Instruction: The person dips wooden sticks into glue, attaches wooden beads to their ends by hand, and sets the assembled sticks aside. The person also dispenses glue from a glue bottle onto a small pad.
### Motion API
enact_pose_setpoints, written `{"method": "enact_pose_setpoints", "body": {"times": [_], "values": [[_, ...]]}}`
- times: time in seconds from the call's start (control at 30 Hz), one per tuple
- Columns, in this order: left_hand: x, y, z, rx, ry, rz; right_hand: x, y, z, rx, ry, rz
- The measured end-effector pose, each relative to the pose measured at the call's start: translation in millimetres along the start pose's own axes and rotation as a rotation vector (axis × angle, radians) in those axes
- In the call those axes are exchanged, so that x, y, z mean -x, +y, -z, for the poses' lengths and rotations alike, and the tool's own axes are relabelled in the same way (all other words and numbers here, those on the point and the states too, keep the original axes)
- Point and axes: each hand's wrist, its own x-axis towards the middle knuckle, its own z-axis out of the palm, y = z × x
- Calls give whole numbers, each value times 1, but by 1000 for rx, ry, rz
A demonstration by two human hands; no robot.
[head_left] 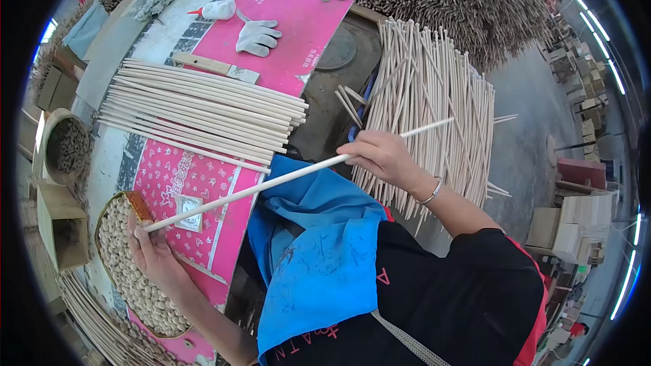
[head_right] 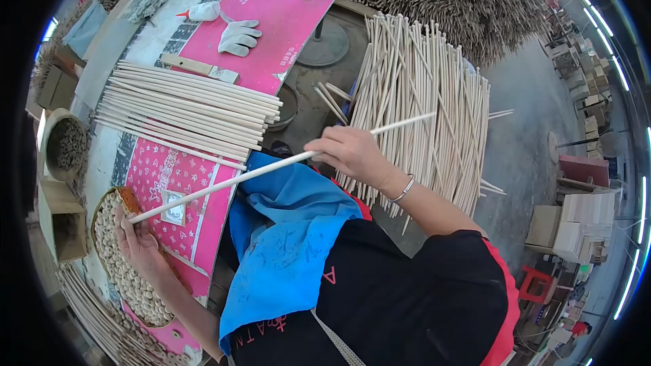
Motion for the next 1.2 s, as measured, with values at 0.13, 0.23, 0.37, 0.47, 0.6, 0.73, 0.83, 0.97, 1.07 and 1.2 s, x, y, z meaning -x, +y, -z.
{"method": "enact_pose_setpoints", "body": {"times": [0.13,0.23,0.37,0.47,0.6,0.73,0.83,0.97,1.07,1.2], "values": [[-10,18,-29,35,-26,2,26,-6,-12,-62,47,-84],[-27,11,-42,-19,-108,14,51,-2,-19,-337,-48,-196],[-37,6,-103,101,-409,97,101,17,-11,-538,-88,-505],[-26,3,-131,-6,-297,23,145,73,-6,-516,371,-812],[-23,-1,-72,-64,-78,112,196,192,41,60,512,-923],[-13,30,17,-368,102,32,123,227,58,871,533,-354],[-4,38,76,-670,194,60,-26,112,15,-293,333,-458],[11,31,122,-818,202,58,-134,-31,-97,-406,-63,-106],[19,33,144,-970,188,-20,-171,-59,-169,-90,-192,77],[23,45,131,-1143,84,17,-188,-66,-193,67,-191,50]]}}
